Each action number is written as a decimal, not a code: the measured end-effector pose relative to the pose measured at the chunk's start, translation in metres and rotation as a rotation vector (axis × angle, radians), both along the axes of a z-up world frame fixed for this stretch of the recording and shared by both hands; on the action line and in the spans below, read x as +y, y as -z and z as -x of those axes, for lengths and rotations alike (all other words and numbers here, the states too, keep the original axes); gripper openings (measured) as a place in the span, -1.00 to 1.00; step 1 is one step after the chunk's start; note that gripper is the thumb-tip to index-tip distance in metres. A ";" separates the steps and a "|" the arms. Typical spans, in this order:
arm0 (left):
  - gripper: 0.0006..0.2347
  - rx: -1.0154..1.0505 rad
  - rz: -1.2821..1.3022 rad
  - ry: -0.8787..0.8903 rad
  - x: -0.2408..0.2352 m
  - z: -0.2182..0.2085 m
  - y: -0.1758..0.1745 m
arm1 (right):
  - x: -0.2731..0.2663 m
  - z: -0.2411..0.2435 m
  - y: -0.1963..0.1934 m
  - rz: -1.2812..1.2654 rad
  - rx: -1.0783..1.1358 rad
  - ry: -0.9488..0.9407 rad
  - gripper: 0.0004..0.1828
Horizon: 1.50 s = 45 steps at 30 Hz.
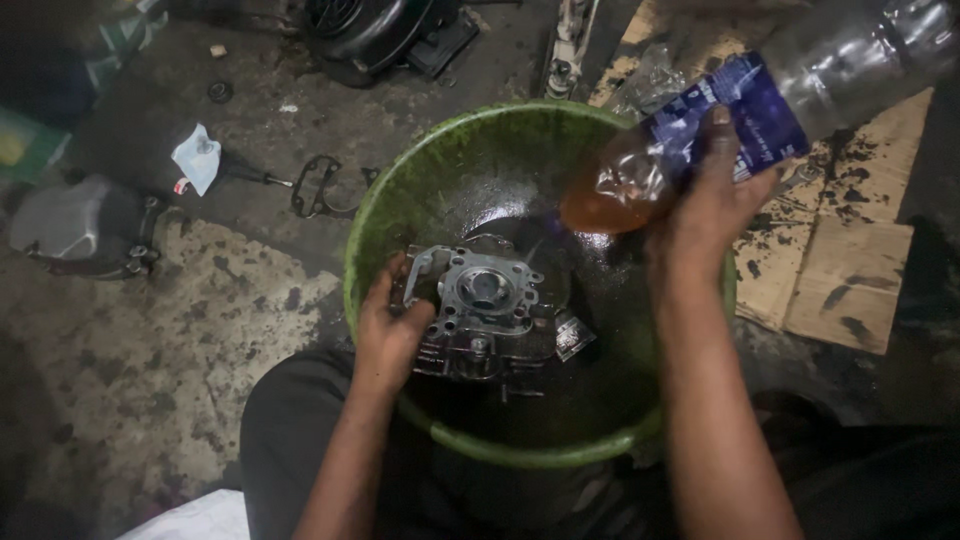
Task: The person pours a brown liquid from a plastic bottle onto a disassembled engine cylinder head submerged in a green basin. They use their hands to scrub and manipulate the metal part, repeatedly applying the liquid to different surfaces and crevices.
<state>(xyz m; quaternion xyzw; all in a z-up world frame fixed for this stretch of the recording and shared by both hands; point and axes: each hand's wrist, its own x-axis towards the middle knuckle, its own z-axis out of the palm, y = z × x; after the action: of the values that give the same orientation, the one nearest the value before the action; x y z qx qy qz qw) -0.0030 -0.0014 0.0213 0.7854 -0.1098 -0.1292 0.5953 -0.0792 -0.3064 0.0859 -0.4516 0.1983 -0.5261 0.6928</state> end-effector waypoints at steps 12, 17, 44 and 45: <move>-0.42 0.030 0.107 0.040 0.001 -0.003 0.011 | 0.047 0.000 -0.035 -0.308 0.149 -0.147 -0.38; -0.47 0.061 0.366 0.133 0.010 -0.004 0.030 | 0.067 -0.004 -0.025 -0.260 0.054 -0.262 -0.34; -0.39 -0.056 0.145 0.196 0.018 -0.001 0.001 | 0.088 0.013 -0.044 0.029 0.153 -0.203 -0.23; -0.39 -0.063 0.137 0.187 0.017 -0.001 0.000 | 0.086 0.014 -0.043 0.023 0.198 -0.178 -0.25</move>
<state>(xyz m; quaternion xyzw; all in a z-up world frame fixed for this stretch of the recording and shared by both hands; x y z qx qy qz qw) -0.0018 0.0157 0.0210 0.7327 -0.2099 -0.1518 0.6294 -0.0928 -0.2204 0.1292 -0.5251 0.2187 -0.4176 0.7086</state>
